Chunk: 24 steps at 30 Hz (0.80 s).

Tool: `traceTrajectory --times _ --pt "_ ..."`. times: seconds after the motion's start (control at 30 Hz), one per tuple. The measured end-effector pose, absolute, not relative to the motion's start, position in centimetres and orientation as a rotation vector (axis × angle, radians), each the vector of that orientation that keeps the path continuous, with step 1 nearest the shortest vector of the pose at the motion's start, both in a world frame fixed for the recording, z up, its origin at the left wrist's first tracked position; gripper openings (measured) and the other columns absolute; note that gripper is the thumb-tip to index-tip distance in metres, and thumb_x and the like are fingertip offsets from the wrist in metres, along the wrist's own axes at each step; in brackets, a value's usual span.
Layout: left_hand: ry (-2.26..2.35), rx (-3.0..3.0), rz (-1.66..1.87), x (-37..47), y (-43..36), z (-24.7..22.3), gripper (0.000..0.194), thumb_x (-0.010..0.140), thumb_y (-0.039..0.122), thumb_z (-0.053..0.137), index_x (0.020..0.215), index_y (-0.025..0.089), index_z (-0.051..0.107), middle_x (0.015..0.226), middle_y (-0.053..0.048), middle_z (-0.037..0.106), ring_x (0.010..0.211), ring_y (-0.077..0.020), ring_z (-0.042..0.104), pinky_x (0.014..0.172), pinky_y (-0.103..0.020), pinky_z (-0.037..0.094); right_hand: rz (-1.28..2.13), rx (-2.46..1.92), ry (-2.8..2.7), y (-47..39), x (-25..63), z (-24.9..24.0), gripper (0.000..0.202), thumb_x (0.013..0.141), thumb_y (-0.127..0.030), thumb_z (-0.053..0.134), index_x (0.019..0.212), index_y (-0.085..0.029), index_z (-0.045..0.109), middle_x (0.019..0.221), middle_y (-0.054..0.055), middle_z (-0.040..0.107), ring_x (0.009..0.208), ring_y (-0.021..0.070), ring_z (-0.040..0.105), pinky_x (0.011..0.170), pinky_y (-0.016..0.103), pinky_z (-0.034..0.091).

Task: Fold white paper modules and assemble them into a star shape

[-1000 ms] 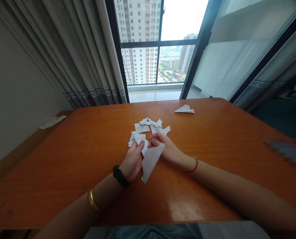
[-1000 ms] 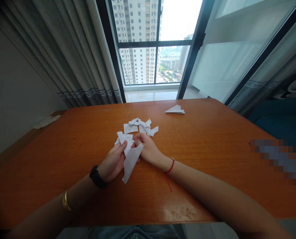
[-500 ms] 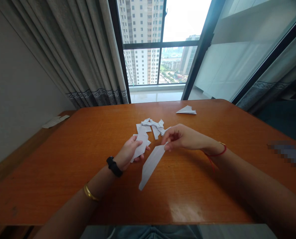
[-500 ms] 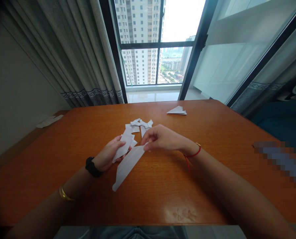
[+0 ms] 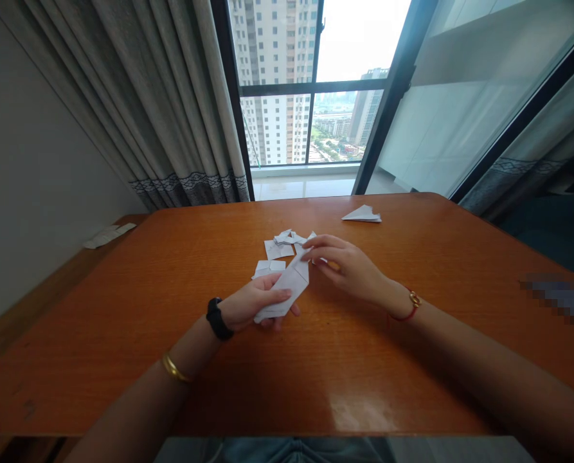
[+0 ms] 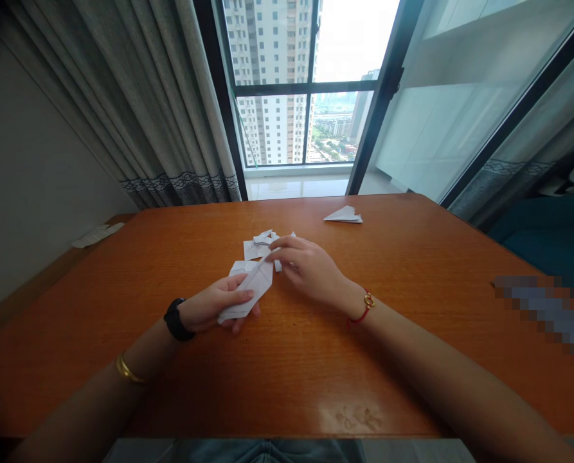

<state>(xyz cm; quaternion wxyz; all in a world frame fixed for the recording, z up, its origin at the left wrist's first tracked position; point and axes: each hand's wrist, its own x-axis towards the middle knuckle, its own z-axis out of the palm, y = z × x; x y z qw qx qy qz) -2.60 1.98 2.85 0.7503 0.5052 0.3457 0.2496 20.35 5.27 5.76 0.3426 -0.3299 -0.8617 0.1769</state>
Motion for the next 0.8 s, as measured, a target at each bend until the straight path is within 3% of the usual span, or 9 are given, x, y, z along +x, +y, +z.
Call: traceTrajectory --times 0.07,0.13,0.23,0.3,0.4,0.53,0.67,0.73,0.8 --pt "0.796 1.183 0.558 -2.4 1.9 2.6 0.037 0.081 0.039 0.066 0.107 0.018 0.050 0.082 -0.010 0.071 0.043 -0.0113 0.059 0.032 -0.014 0.028 0.732 -1.017 -2.071 5.3 20.2 5.5 0.032 0.087 -0.028 0.055 0.117 -0.019 0.059 0.115 0.010 0.062 0.089 0.0173 0.062 0.080 0.035 0.051" --pt "0.820 1.257 0.498 -2.2 1.8 2.6 0.039 0.080 0.041 0.066 0.107 0.017 0.051 0.085 -0.011 0.072 0.043 -0.0121 0.061 0.032 -0.015 0.028 1.106 -1.061 -1.962 5.3 19.9 5.1 0.049 0.080 -0.035 0.064 0.123 -0.016 0.052 0.098 0.007 0.066 0.070 0.0136 0.062 0.062 0.028 0.051" --pt "0.928 1.340 0.529 -2.1 1.8 2.8 0.042 0.074 0.040 0.072 0.105 0.016 0.056 0.084 -0.010 0.071 0.047 -0.0134 0.062 0.035 -0.017 0.032 1.408 -1.038 -1.897 5.5 19.5 4.5 0.037 0.073 -0.034 0.070 0.101 -0.013 0.059 0.064 -0.002 0.061 0.052 0.0100 0.055 0.048 0.022 0.042" --pt "1.061 1.381 0.713 -2.3 2.1 2.7 0.043 0.068 0.036 0.077 0.100 0.016 0.059 0.077 -0.006 0.069 0.052 -0.0136 0.062 0.042 -0.018 0.038 1.371 -1.090 -1.809 5.8 19.5 4.2 0.028 0.073 -0.033 0.068 0.090 -0.014 0.057 0.057 -0.003 0.059 0.050 0.0103 0.054 0.048 0.022 0.041" --pt "1.248 1.457 0.968 -2.9 2.8 2.3 0.041 0.061 0.033 0.081 0.095 0.016 0.064 0.073 -0.003 0.067 0.053 -0.0126 0.058 0.049 -0.020 0.040 1.188 -1.212 -1.828 6.4 20.0 3.7 0.023 0.073 -0.030 0.067 0.087 -0.017 0.055 0.066 0.000 0.064 0.055 0.0126 0.057 0.052 0.024 0.043" --pt "1.388 1.733 0.940 -3.2 3.1 1.7 0.022 0.066 0.030 0.076 0.085 0.020 0.071 0.073 -0.002 0.066 0.055 -0.0140 0.053 0.052 -0.022 0.037 0.692 -1.416 -2.226 6.3 20.2 2.8 0.014 0.075 -0.026 0.066 0.086 -0.019 0.061 0.077 0.002 0.066 0.068 0.0156 0.059 0.060 0.025 0.041" --pt "1.321 1.865 0.907 -2.7 2.7 1.6 0.005 0.071 0.025 0.070 0.074 0.021 0.071 0.072 -0.003 0.066 0.067 -0.0187 0.055 0.061 -0.025 0.040 0.452 -1.401 -2.500 5.1 19.5 2.7 0.019 0.084 -0.037 0.060 0.093 -0.020 0.060 0.087 0.006 0.067 0.074 0.0190 0.060 0.060 0.026 0.038" --pt "1.311 1.861 0.924 -2.4 2.6 1.7 0.003 0.071 0.023 0.070 0.069 0.021 0.070 0.070 -0.003 0.066 0.067 -0.0185 0.055 0.062 -0.025 0.042 0.376 -1.327 -2.595 4.9 19.4 2.9 0.018 0.089 -0.037 0.054 0.093 -0.019 0.059 0.089 0.008 0.066 0.075 0.0195 0.060 0.062 0.026 0.038" --pt "1.310 1.735 0.996 -2.3 2.6 1.8 0.011 0.067 0.022 0.074 0.078 0.020 0.070 0.073 -0.003 0.066 0.066 -0.0169 0.057 0.061 -0.023 0.043 0.352 -1.288 -2.608 5.1 19.4 3.1 0.017 0.092 -0.032 0.049 0.090 -0.019 0.058 0.087 0.008 0.065 0.074 0.0185 0.059 0.063 0.026 0.037"
